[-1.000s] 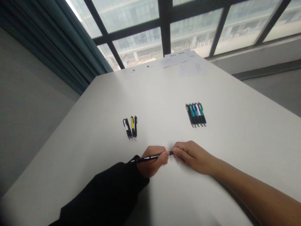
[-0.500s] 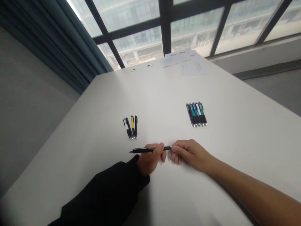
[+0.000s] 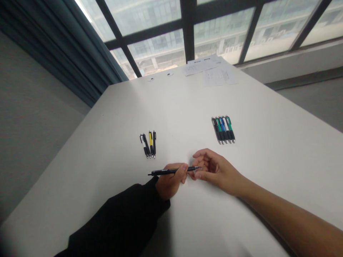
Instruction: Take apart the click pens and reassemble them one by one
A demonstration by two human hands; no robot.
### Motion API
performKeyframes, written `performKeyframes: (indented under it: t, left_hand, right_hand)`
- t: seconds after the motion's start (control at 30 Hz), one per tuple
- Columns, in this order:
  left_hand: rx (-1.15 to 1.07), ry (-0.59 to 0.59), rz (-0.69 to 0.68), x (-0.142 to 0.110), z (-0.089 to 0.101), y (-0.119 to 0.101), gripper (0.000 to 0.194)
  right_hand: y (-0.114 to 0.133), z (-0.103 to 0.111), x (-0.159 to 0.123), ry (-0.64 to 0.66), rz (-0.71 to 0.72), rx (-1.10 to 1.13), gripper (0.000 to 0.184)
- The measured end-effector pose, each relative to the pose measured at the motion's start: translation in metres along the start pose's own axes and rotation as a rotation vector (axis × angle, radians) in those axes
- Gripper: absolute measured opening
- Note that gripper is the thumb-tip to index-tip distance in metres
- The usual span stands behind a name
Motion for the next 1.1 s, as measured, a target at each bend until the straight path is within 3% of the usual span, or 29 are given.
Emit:
performKeyframes:
  t: [0.13,0.3,0.47,0.67,0.93,1.1]
  left_hand:
    - [0.018,-0.012,-0.032,0.0,0.001,-0.004,0.06]
    - [0.03,-0.038,-0.033,0.001,0.003,-0.005,0.058]
    - [-0.013,-0.014,0.0,0.001,0.002,-0.003,0.06]
    - [-0.035,-0.02,0.004,0.001,0.003,-0.002,0.059]
    - [-0.137,-0.038,0.074,0.003,0.005,0.009,0.058]
    - [-0.319,-0.039,0.095,0.007,0.003,0.014,0.043]
  right_hand:
    - [-0.006,0.001,0.001,0.0,-0.075,-0.093,0.031]
    - [0.0,0.008,-0.001,-0.066,-0.017,-0.06,0.031]
    - [0.004,0.007,0.0,-0.026,-0.026,-0.249,0.035]
    - [0.009,0.012,-0.003,-0.099,0.036,-0.153,0.026]
    - [0.012,0.019,-0.005,-0.127,0.069,-0.24,0.022]
    - [0.012,0.023,-0.005,-0.139,0.033,-0.251,0.025]
Point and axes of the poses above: each hand's wrist, its own x-axis towards the middle knuckle, its own z-axis out of the back of the hand, y = z × x, the point moved 9 cm from there along x, towards the middle knuckle, and after that the axes turned 5 degrees about y, right-handed, at the moved point
